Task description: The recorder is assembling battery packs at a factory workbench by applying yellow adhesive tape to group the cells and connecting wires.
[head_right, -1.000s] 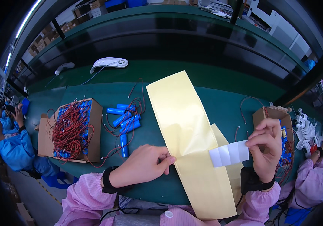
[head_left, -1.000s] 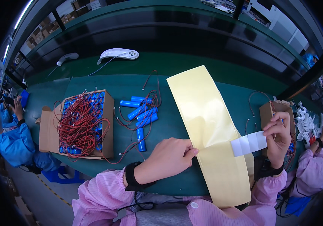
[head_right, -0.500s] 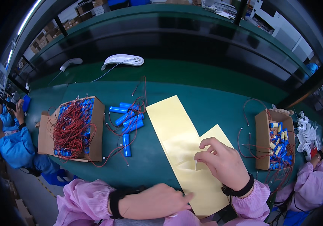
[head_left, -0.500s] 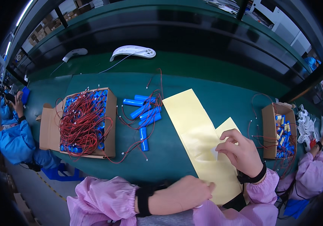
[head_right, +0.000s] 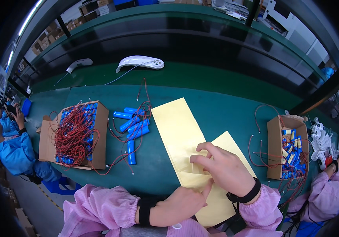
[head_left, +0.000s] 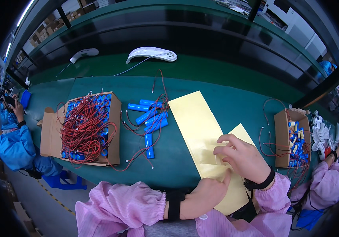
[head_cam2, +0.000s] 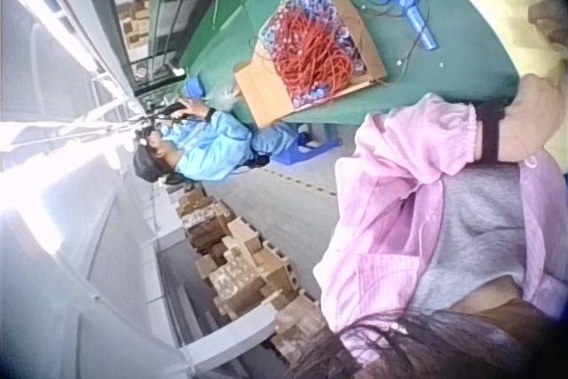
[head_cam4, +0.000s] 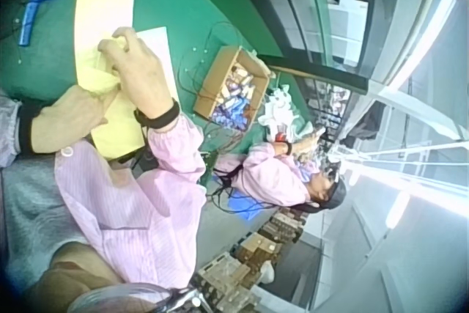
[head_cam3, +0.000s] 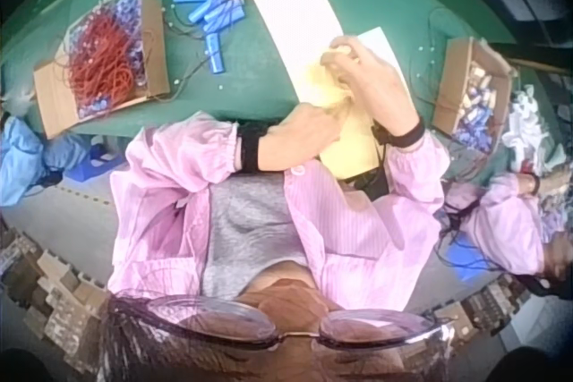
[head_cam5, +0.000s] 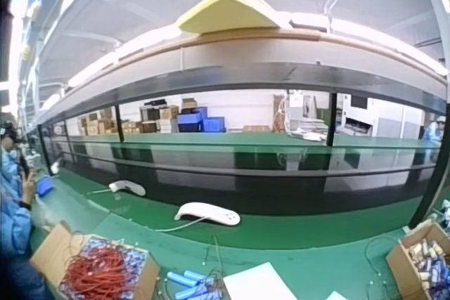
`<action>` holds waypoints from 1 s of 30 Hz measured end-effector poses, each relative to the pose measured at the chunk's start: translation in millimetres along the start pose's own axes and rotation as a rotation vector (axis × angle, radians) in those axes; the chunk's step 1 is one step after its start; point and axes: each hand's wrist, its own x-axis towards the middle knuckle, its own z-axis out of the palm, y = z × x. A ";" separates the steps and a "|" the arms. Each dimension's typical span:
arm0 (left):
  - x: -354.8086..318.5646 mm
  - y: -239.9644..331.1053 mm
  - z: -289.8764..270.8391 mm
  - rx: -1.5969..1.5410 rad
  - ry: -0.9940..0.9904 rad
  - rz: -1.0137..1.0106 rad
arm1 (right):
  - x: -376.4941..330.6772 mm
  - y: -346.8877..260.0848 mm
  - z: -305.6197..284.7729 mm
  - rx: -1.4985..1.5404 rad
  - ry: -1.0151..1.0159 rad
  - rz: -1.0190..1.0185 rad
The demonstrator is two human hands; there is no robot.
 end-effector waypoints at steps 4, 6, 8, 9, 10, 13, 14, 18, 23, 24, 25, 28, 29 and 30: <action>7.7 -2.9 17.0 -0.029 0.097 -0.063 | 1.8 3.0 3.0 -0.004 0.008 -0.028; 9.0 -4.2 15.9 -0.057 0.076 -0.065 | 2.7 4.6 3.9 -0.009 0.011 -0.033; 10.8 -4.3 13.7 -0.068 0.042 -0.065 | 3.1 7.6 5.9 0.000 0.023 -0.033; 11.8 -2.8 11.4 -0.064 0.018 -0.065 | 2.8 9.4 7.1 0.005 0.029 -0.032; 13.1 -1.8 10.2 -0.060 -0.006 -0.064 | 1.8 11.7 8.1 0.007 0.039 -0.004; 17.2 -2.6 11.2 -0.056 -0.061 -0.054 | -2.6 20.3 11.3 0.050 0.076 0.064; 17.7 -3.4 10.5 -0.056 -0.081 -0.041 | -4.3 22.3 12.4 0.090 0.093 0.077; 18.1 -6.7 8.3 -0.040 -0.099 -0.008 | -2.6 26.0 15.0 0.232 0.168 0.046; 5.0 -15.4 2.8 -0.189 0.048 0.051 | 13.4 15.2 7.7 0.402 0.470 -0.013; -3.9 -21.3 -11.3 -0.280 0.082 0.086 | 16.2 11.5 4.4 0.457 0.538 -0.012; -13.9 -27.1 -25.9 -0.369 0.119 0.118 | 14.2 6.1 -1.9 0.456 0.537 0.042; -42.6 -42.4 -63.8 -0.221 0.078 -0.175 | 11.1 -2.7 -16.9 0.406 0.647 0.047; -48.7 -52.4 -67.7 -0.135 0.170 -0.302 | 7.7 -7.0 -19.1 0.503 0.695 0.115; -54.5 -61.8 -70.0 -0.048 0.266 -0.440 | 7.1 -6.0 -19.1 0.578 0.680 0.121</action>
